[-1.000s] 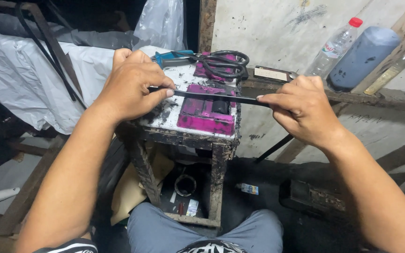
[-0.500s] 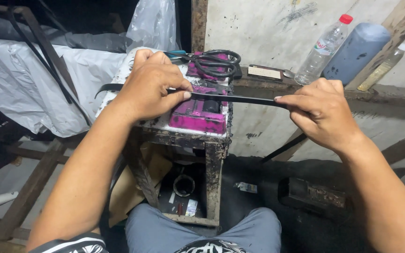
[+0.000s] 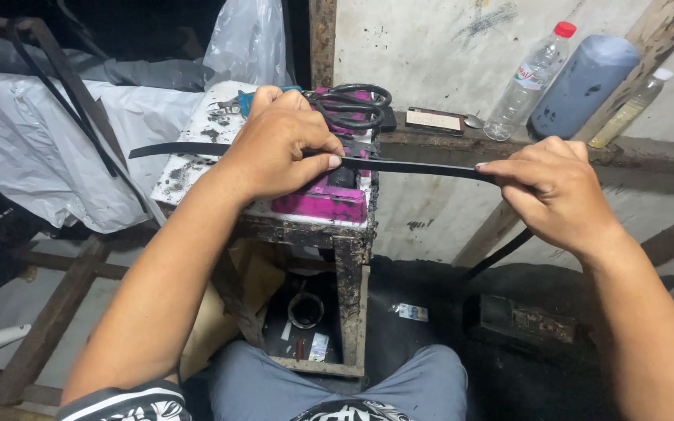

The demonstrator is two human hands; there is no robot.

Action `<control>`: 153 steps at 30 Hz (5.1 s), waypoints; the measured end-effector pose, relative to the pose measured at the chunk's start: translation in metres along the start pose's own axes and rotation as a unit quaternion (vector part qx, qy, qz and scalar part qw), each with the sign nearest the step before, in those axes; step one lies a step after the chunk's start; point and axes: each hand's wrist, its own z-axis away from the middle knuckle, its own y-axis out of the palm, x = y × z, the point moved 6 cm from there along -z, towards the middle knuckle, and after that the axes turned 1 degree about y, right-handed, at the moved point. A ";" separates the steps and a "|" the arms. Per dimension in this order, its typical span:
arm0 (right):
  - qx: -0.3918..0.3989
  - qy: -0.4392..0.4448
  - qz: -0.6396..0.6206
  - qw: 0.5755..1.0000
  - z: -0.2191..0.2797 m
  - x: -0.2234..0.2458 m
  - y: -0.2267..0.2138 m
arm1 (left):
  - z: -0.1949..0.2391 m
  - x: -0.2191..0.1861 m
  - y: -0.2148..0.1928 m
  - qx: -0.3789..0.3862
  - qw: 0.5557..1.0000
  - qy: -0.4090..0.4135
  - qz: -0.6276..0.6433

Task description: Feeding leather strips through an edge-dyeing machine and hanging them on a line to dry using clothespins.

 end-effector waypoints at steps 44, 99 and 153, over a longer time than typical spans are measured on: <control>0.132 0.023 -0.263 0.955 -0.073 0.049 0.018 | 0.045 0.048 -0.043 0.030 0.984 -0.136 0.111; -0.004 -0.049 -0.029 0.998 -0.013 0.023 0.003 | 0.024 0.000 -0.021 -0.034 0.995 0.022 -0.087; 0.176 0.139 -0.472 0.853 -0.066 -0.006 0.043 | -0.039 -0.033 -0.017 0.034 0.999 0.004 0.033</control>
